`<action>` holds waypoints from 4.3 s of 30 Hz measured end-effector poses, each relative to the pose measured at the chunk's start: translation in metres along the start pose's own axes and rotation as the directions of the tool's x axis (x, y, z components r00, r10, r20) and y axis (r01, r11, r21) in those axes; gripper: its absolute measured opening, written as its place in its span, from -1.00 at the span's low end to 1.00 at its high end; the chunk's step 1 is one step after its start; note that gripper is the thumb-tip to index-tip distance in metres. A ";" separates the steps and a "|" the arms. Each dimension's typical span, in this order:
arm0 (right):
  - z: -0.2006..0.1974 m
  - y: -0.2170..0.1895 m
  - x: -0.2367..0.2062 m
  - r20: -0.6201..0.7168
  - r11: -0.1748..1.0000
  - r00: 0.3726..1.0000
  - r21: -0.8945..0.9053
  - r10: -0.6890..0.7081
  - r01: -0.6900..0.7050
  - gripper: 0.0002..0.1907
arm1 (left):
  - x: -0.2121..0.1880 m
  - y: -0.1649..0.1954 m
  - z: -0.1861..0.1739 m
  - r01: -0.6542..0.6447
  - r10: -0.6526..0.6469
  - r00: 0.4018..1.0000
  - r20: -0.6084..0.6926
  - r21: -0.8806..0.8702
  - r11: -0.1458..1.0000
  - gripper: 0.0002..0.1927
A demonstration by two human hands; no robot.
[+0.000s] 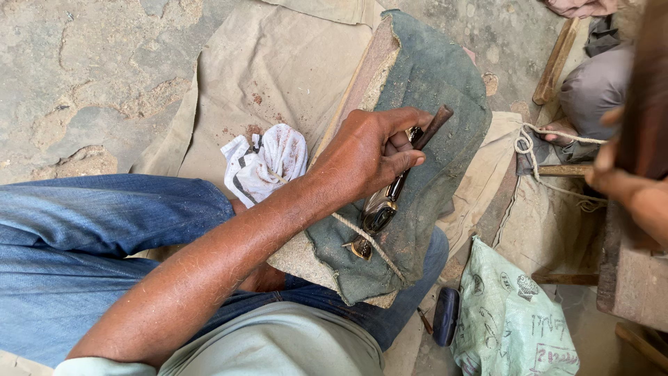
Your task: The person sits on the ground and uses a wooden mallet and metal punch to shape a small metal piece secured in a cloth bundle. They repeatedly reposition the punch and strike it to form the metal, occasionally adjusting the bundle.
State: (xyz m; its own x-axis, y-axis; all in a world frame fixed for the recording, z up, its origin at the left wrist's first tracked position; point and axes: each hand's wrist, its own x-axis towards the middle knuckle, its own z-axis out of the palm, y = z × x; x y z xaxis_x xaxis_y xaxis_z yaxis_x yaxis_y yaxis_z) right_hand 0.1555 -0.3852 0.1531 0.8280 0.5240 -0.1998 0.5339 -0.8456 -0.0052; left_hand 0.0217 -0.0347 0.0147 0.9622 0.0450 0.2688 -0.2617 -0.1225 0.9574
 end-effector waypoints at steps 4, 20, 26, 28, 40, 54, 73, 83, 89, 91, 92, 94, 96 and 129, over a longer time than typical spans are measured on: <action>-0.009 -0.025 -0.003 0.070 0.998 0.998 -0.054 -0.004 0.008 -0.66 | 0.000 0.001 -0.002 0.039 -0.041 0.997 0.058 0.043 0.998 -0.54; -0.027 -0.091 0.011 -0.012 0.999 0.999 0.027 0.041 -0.041 -0.53 | -0.007 0.004 -0.002 0.008 -0.009 1.000 0.023 0.034 0.999 -0.61; -0.011 -0.077 0.005 -0.103 0.996 0.991 0.027 -0.084 0.087 -0.60 | -0.004 -0.002 -0.003 0.013 -0.014 0.999 0.040 0.031 0.999 -0.53; -0.011 -0.065 0.003 -0.072 0.990 0.988 -0.040 -0.138 0.135 -0.59 | -0.005 -0.002 -0.002 -0.014 0.013 0.999 0.036 0.027 1.000 -0.55; -0.017 -0.073 0.008 0.041 0.995 0.998 -0.081 -0.057 0.060 -0.62 | -0.007 0.001 -0.001 -0.003 0.003 0.999 0.046 0.002 1.000 -0.63; 0.002 -0.033 -0.014 0.061 0.997 0.997 -0.070 -0.036 0.040 -0.72 | -0.010 -0.001 -0.002 0.008 -0.009 1.000 0.026 0.021 1.000 -0.54; 0.009 -0.051 -0.006 -0.171 0.835 0.968 0.547 0.182 -0.061 -0.79 | -0.018 0.010 -0.003 -0.049 0.047 0.999 0.026 0.083 0.995 -0.58; 0.018 -0.009 -0.028 0.065 0.991 0.998 0.134 0.002 -0.011 -0.41 | -0.017 0.003 -0.010 0.018 -0.019 0.994 0.104 0.008 1.000 -0.52; 0.027 -0.022 -0.023 -0.080 0.904 0.975 0.396 0.209 -0.162 -0.37 | -0.017 0.001 -0.011 0.050 -0.052 0.994 0.091 0.030 0.998 -0.56; 0.032 -0.023 -0.023 -0.161 0.825 0.941 0.539 0.298 -0.169 -0.34 | -0.016 0.003 -0.011 0.095 -0.099 0.990 0.101 0.039 0.995 -0.54; 0.034 -0.021 -0.023 -0.125 0.844 0.961 0.514 0.247 -0.151 -0.37 | -0.016 0.003 -0.011 0.072 -0.077 0.992 0.100 0.048 0.996 -0.55; 0.031 -0.012 -0.024 -0.049 0.880 0.988 0.464 0.144 -0.105 -0.43 | -0.015 0.004 -0.011 0.022 -0.028 0.995 0.097 0.064 0.998 -0.56; 0.029 -0.005 -0.022 0.038 0.909 0.999 0.414 0.030 -0.043 -0.48 | -0.014 0.003 -0.010 0.049 -0.058 0.992 0.110 0.082 0.995 -0.51; -0.038 -0.200 -0.110 -0.204 0.994 0.975 -0.044 0.089 -0.100 -0.55 | -0.081 -0.018 0.011 -0.103 0.055 0.964 -0.260 -0.174 0.979 -0.66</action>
State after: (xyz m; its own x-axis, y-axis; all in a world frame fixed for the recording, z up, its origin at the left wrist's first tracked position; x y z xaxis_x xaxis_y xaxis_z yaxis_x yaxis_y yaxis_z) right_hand -0.0357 -0.2701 0.2136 0.8898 0.4564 0.0050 0.4553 -0.8884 0.0580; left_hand -0.0506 -0.0471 -0.0250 0.8932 0.2949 0.3395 -0.3687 0.0479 0.9283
